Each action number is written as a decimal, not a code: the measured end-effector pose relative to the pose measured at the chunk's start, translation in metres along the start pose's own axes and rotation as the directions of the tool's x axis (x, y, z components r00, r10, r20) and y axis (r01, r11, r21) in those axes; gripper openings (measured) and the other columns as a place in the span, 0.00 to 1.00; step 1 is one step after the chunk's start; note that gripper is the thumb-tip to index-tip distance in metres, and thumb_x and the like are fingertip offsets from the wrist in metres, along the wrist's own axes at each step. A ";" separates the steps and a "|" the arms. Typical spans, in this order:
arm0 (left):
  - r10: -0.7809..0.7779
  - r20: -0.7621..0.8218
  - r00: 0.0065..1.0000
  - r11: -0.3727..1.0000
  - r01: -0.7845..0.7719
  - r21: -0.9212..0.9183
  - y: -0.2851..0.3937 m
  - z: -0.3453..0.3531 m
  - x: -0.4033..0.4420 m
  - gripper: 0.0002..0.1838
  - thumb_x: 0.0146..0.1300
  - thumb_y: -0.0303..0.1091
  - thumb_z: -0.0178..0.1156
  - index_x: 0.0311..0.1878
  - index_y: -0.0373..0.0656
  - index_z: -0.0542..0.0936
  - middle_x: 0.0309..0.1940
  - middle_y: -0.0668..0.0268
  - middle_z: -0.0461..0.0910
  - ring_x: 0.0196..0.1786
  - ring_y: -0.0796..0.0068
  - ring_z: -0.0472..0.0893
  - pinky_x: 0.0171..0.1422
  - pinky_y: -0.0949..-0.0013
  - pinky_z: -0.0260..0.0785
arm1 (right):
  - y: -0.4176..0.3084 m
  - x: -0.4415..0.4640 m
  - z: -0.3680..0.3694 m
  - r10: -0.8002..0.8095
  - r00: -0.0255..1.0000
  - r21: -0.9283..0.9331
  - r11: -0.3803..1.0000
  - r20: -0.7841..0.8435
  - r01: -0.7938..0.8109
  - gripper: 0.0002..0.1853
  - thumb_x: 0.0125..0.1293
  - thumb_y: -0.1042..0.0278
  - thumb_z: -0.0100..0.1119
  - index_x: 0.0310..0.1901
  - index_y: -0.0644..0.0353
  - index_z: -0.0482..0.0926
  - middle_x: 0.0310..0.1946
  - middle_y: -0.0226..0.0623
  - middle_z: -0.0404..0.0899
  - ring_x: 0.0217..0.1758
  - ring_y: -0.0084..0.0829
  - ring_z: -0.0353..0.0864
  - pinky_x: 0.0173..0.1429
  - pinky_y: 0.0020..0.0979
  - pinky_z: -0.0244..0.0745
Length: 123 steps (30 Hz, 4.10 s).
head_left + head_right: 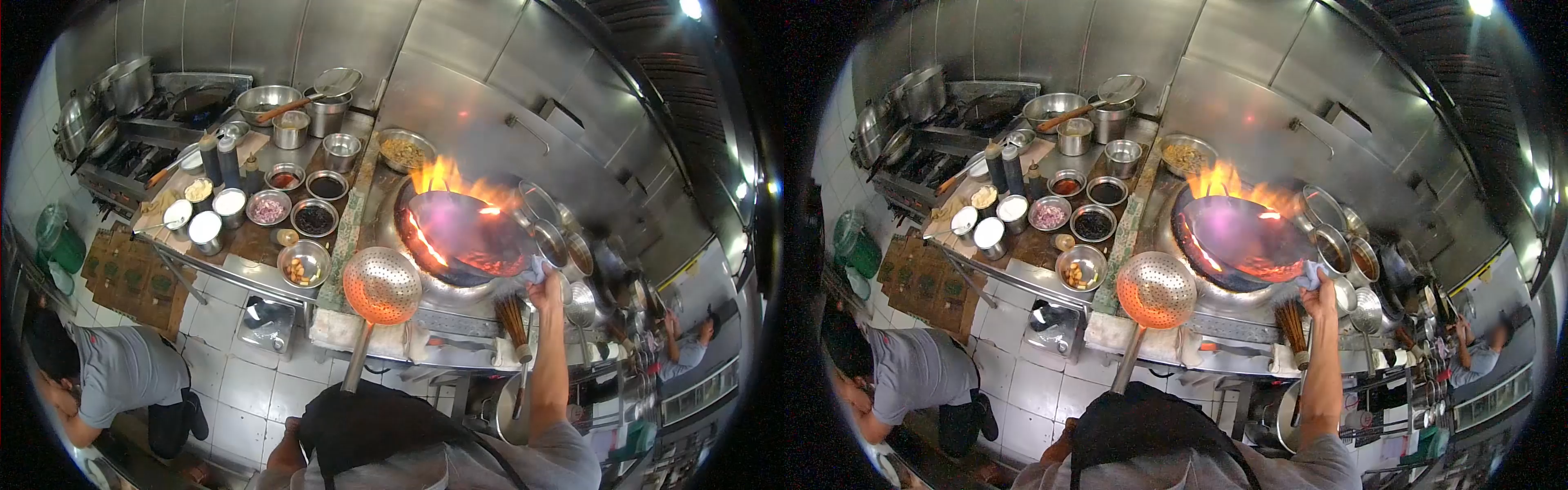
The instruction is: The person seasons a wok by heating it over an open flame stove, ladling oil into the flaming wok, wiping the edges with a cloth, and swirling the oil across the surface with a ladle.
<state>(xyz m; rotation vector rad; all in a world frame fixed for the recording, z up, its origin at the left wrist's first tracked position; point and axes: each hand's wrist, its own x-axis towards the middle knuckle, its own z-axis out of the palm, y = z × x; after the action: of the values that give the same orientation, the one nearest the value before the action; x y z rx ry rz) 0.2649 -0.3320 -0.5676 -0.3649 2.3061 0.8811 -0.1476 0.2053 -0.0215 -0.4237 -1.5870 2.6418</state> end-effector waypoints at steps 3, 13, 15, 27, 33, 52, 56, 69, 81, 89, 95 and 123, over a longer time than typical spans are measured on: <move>0.001 0.003 1.000 1.000 -0.001 0.001 -0.003 0.002 -0.002 0.29 0.57 0.63 0.63 0.32 0.41 0.84 0.31 0.63 0.84 0.30 0.68 0.82 0.36 0.64 0.77 | -0.002 -0.003 -0.003 0.047 0.994 0.018 0.999 0.099 -0.049 0.14 0.75 0.57 0.48 0.53 0.54 0.77 0.42 0.30 0.84 0.38 0.30 0.84 0.29 0.28 0.76; 0.037 0.033 0.999 0.998 -0.039 0.048 -0.001 -0.013 0.002 0.27 0.57 0.62 0.63 0.32 0.41 0.84 0.31 0.63 0.84 0.31 0.68 0.82 0.36 0.63 0.77 | -0.010 -0.003 -0.005 0.089 0.996 0.049 0.995 0.020 -0.090 0.13 0.75 0.58 0.51 0.54 0.53 0.76 0.44 0.32 0.83 0.39 0.32 0.83 0.33 0.30 0.76; 0.048 0.033 0.998 0.997 -0.050 0.054 0.001 -0.017 0.005 0.27 0.57 0.61 0.63 0.32 0.41 0.84 0.31 0.63 0.84 0.31 0.68 0.82 0.36 0.63 0.77 | -0.010 -0.004 -0.010 0.080 0.996 0.056 0.995 0.040 -0.082 0.13 0.75 0.59 0.52 0.54 0.53 0.76 0.45 0.32 0.83 0.39 0.31 0.83 0.34 0.30 0.76; 0.094 0.043 0.995 0.991 -0.098 0.086 0.006 -0.028 0.011 0.26 0.57 0.60 0.63 0.32 0.42 0.84 0.31 0.63 0.84 0.31 0.67 0.82 0.37 0.63 0.77 | -0.009 -0.011 -0.011 0.051 0.997 0.122 0.991 0.056 -0.057 0.13 0.76 0.62 0.49 0.55 0.56 0.76 0.46 0.31 0.83 0.39 0.28 0.80 0.34 0.29 0.73; 0.112 0.049 0.993 0.989 -0.116 0.097 0.008 -0.033 0.008 0.25 0.57 0.59 0.63 0.32 0.42 0.84 0.31 0.63 0.84 0.31 0.67 0.82 0.37 0.63 0.77 | -0.003 -0.011 -0.006 0.036 0.998 0.132 0.991 -0.048 -0.029 0.11 0.76 0.62 0.50 0.53 0.54 0.76 0.45 0.30 0.83 0.39 0.28 0.80 0.33 0.29 0.72; 0.155 0.076 0.985 0.976 -0.164 0.143 0.020 -0.063 0.007 0.23 0.57 0.57 0.63 0.33 0.43 0.84 0.31 0.63 0.84 0.32 0.66 0.82 0.37 0.63 0.77 | 0.004 0.007 -0.017 0.112 0.990 0.164 0.979 0.082 -0.124 0.10 0.75 0.61 0.51 0.53 0.49 0.76 0.44 0.26 0.83 0.40 0.25 0.81 0.33 0.29 0.71; 0.167 0.085 0.982 0.971 -0.179 0.161 0.021 -0.067 0.009 0.22 0.57 0.56 0.63 0.33 0.43 0.84 0.31 0.63 0.84 0.32 0.66 0.82 0.37 0.63 0.77 | 0.014 0.005 -0.012 0.062 0.998 0.121 0.991 -0.014 -0.060 0.09 0.74 0.58 0.54 0.50 0.49 0.77 0.39 0.25 0.83 0.34 0.25 0.80 0.30 0.29 0.71; 0.171 0.098 0.980 0.968 -0.186 0.171 0.030 -0.066 0.008 0.21 0.57 0.55 0.63 0.33 0.44 0.84 0.32 0.63 0.84 0.32 0.66 0.83 0.38 0.62 0.77 | 0.015 -0.021 0.019 -0.037 0.999 -0.025 0.999 0.012 0.037 0.14 0.75 0.63 0.51 0.58 0.54 0.75 0.51 0.32 0.82 0.43 0.25 0.82 0.34 0.29 0.72; 0.176 0.105 0.979 0.967 -0.192 0.167 0.029 -0.063 0.010 0.19 0.57 0.53 0.62 0.34 0.45 0.84 0.32 0.63 0.84 0.33 0.65 0.83 0.38 0.62 0.77 | 0.020 -0.023 0.004 -0.026 1.000 0.060 0.998 0.004 0.026 0.11 0.74 0.60 0.53 0.52 0.52 0.76 0.43 0.28 0.82 0.40 0.25 0.79 0.37 0.31 0.69; 0.179 0.099 0.979 0.968 -0.193 0.158 0.026 -0.061 0.009 0.18 0.57 0.52 0.62 0.34 0.45 0.84 0.32 0.63 0.84 0.33 0.65 0.83 0.38 0.62 0.77 | 0.031 -0.027 0.015 -0.011 1.000 0.142 0.990 0.029 0.007 0.12 0.75 0.60 0.52 0.54 0.52 0.75 0.44 0.27 0.83 0.39 0.25 0.80 0.35 0.30 0.69; 0.175 0.100 0.980 0.970 -0.189 0.156 0.023 -0.059 0.005 0.18 0.57 0.52 0.62 0.34 0.45 0.84 0.32 0.63 0.84 0.33 0.65 0.83 0.38 0.62 0.77 | 0.039 -0.034 0.027 -0.042 0.998 0.080 0.996 0.040 0.039 0.15 0.74 0.59 0.52 0.57 0.53 0.73 0.46 0.28 0.82 0.43 0.26 0.81 0.38 0.28 0.70; 0.188 0.092 0.978 0.963 -0.202 0.179 0.025 -0.056 0.008 0.15 0.57 0.48 0.62 0.34 0.47 0.84 0.32 0.63 0.84 0.34 0.64 0.83 0.39 0.61 0.77 | 0.032 -0.046 0.023 -0.061 0.998 0.072 0.996 0.027 0.059 0.12 0.74 0.61 0.53 0.55 0.54 0.75 0.45 0.30 0.83 0.41 0.27 0.81 0.35 0.32 0.71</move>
<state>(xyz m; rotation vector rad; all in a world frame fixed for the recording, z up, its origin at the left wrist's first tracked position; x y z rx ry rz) 0.2221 -0.3515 -0.5284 -0.0229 2.3602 0.7477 -0.1054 0.1625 -0.0291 -0.3312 -1.4831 2.6619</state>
